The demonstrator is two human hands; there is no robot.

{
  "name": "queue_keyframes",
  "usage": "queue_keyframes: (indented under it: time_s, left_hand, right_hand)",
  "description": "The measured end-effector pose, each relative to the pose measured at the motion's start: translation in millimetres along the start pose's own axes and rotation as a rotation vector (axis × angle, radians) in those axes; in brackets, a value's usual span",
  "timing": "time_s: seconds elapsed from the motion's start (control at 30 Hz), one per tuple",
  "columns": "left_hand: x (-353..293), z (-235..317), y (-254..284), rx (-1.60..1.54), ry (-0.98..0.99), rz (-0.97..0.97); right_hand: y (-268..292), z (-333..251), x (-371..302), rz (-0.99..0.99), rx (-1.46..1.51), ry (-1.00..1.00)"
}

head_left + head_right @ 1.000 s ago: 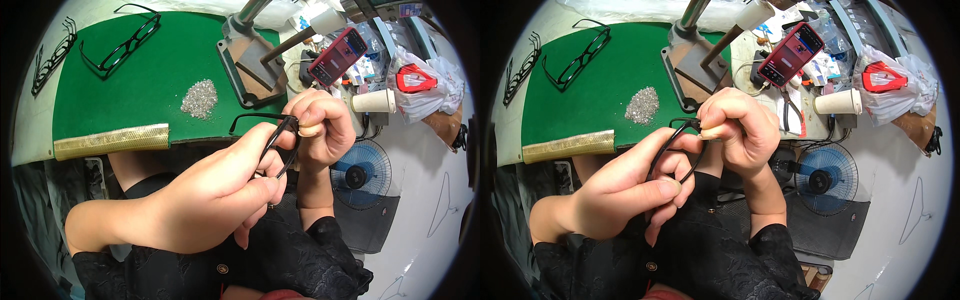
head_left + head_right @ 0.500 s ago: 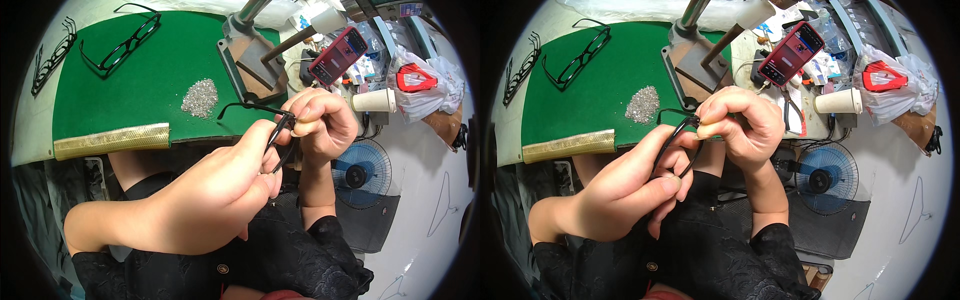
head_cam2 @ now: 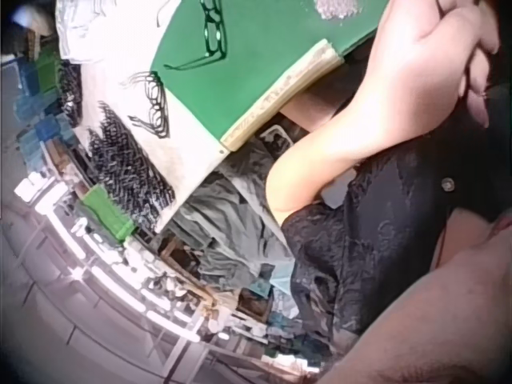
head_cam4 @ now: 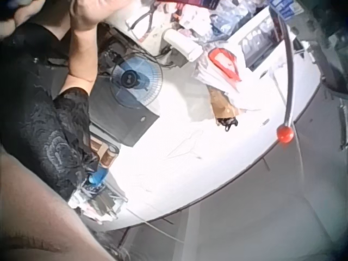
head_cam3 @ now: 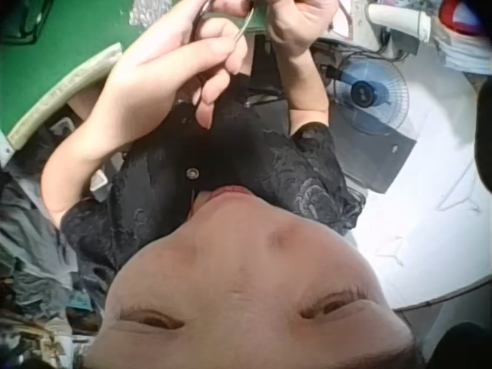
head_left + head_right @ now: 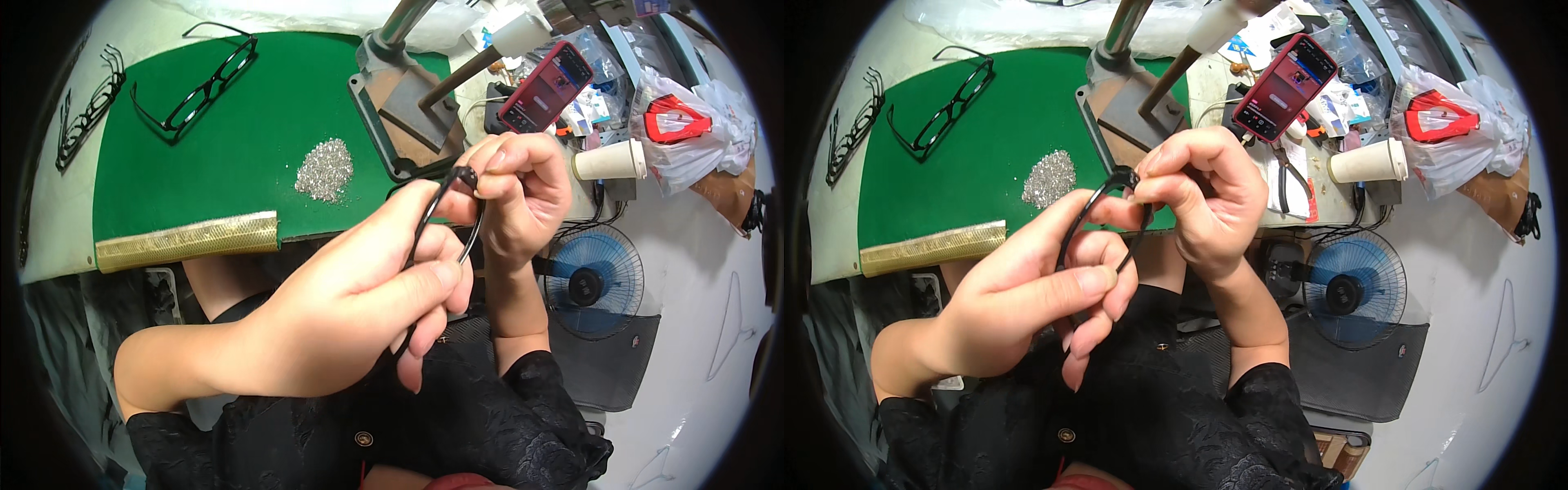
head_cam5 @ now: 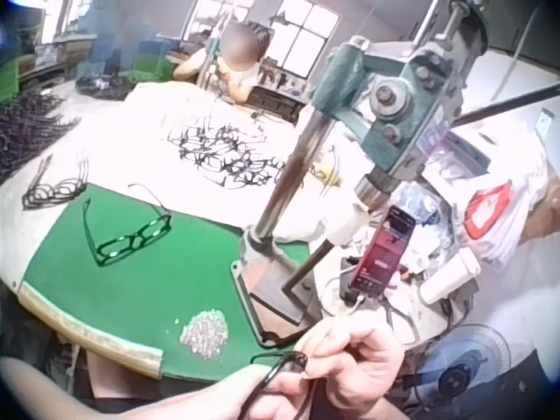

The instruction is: The person assembles eyeglasses by inserting small metal screws into the hinges of black frames using a screwdriver. They repeatedly pick up frames, tighten the screws, and place the finished frames on a green mat.

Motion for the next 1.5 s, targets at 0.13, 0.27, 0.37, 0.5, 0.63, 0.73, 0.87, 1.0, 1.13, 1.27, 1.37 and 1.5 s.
queue_keyframes:
  time_s: [0.13,0.27,0.37,0.5,0.63,0.73,0.87,1.0,1.13,1.27,1.37,1.5]
  left_hand:
    - [12.6,8.7,2.9,0.037,-0.064,0.023]
    - [28.8,26.9,6.3,0.145,-0.123,0.093]
    - [43.0,51.8,12.2,0.353,-0.192,0.218]
    - [70.3,72.9,20.1,0.382,-0.33,0.26]
    - [88.5,77.5,23.6,0.382,-0.389,0.301]
    - [96.1,75.5,23.4,0.352,-0.397,0.305]
    - [103.7,74.4,21.0,0.367,-0.41,0.292]
    - [110.9,72.8,18.4,0.381,-0.42,0.257]
    - [114.6,67.0,18.7,0.34,-0.433,0.267]
    - [120.0,62.6,14.8,0.35,-0.428,0.264]
    - [118.3,60.7,12.2,0.356,-0.455,0.316]
    - [115.6,54.5,5.0,0.172,-0.515,0.176]
  right_hand:
    - [6.2,9.9,8.5,0.1,0.029,0.065]
    - [15.8,12.3,18.5,0.142,0.039,0.07]
    - [24.2,16.6,12.5,0.193,0.05,0.052]
    - [31.3,17.9,-0.4,0.267,-0.041,-0.034]
    - [40.2,16.4,-14.4,0.308,-0.086,-0.151]
    - [49.3,14.4,-21.5,0.282,-0.149,-0.108]
    - [52.4,11.9,-20.9,0.289,-0.18,-0.056]
    - [59.6,6.4,-18.3,0.314,-0.199,-0.1]
    - [68.7,-1.2,-15.3,0.325,-0.266,-0.072]
    - [80.1,-23.0,-4.0,0.381,-0.33,-0.033]
    - [92.8,-39.1,13.7,0.415,-0.412,0.039]
    - [122.4,-91.5,50.1,0.474,-0.533,0.301]
Point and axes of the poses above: each hand's wrist, its own x-axis towards the middle knuckle, its own y-axis out of the back of the hand, z = x × y, the point moved 5 cm from there along x, towards the middle knuckle, and after that the axes turned 13 degrees about -z, right-handed, at the moved point
